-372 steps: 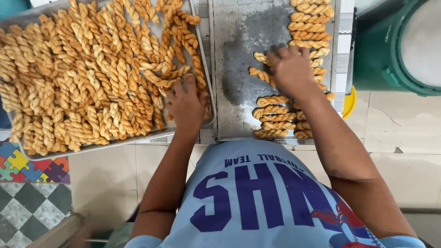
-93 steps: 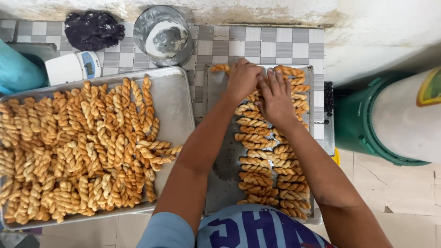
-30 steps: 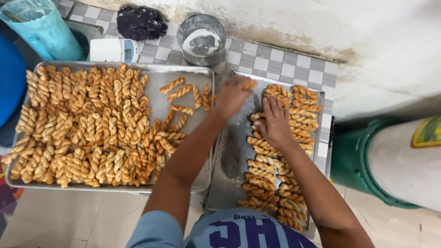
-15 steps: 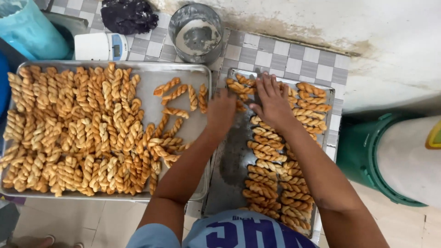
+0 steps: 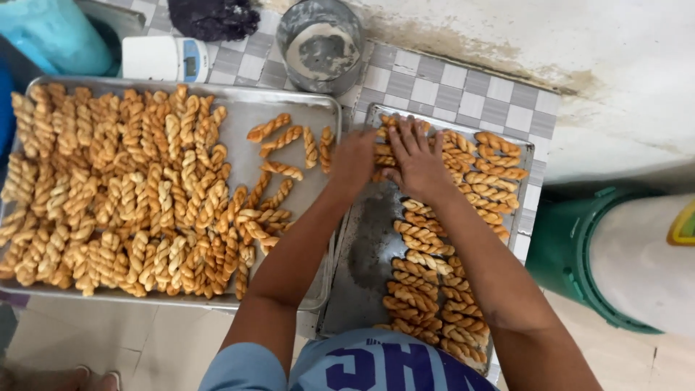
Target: Arranging twisted pastries from a large tray into neat rows on a smaller tray.
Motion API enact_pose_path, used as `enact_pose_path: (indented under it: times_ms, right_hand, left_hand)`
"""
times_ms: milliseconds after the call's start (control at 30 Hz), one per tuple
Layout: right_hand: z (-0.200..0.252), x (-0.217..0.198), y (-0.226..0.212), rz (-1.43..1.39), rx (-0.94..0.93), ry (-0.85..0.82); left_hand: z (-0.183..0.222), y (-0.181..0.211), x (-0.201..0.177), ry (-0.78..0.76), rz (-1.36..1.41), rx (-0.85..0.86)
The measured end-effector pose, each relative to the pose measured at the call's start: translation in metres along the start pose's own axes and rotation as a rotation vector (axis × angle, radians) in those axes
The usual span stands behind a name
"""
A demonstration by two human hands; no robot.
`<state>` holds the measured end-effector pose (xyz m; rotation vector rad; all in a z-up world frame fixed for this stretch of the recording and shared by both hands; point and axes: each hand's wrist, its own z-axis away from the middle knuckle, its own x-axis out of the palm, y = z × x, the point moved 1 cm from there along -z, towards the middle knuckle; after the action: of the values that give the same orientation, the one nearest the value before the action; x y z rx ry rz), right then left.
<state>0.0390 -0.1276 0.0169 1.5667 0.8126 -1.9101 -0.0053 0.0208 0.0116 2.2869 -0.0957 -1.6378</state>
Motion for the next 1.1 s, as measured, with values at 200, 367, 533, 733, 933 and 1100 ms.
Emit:
enact_pose_path:
  times_ms: [200, 367, 533, 733, 933, 1100]
  right_hand:
    - [0.013, -0.021, -0.009, -0.05, 0.02, 0.025]
    - [0.008, -0.027, 0.004, -0.037, 0.106, 0.117]
    - [-0.011, -0.007, 0.009, 0.031, 0.063, -0.078]
    - [-0.019, -0.001, 0.015, 0.052, 0.061, -0.073]
    - [-0.014, 0.004, 0.009, 0.002, 0.023, 0.057]
    - [0.014, -0.009, -0.024, 0.057, -0.144, 0.337]
  left_hand:
    - [-0.015, -0.047, -0.004, 0.101, -0.441, -0.153]
    - [-0.012, -0.085, -0.06, -0.348, -0.202, -0.49]
    - [0.014, -0.096, 0.0, -0.192, -0.228, -0.338]
    - [0.014, -0.119, 0.018, -0.085, -0.182, -0.302]
    - [0.016, -0.133, 0.02, 0.109, -0.16, -0.177]
    - [0.01, -0.099, -0.015, 0.222, 0.045, -0.002]
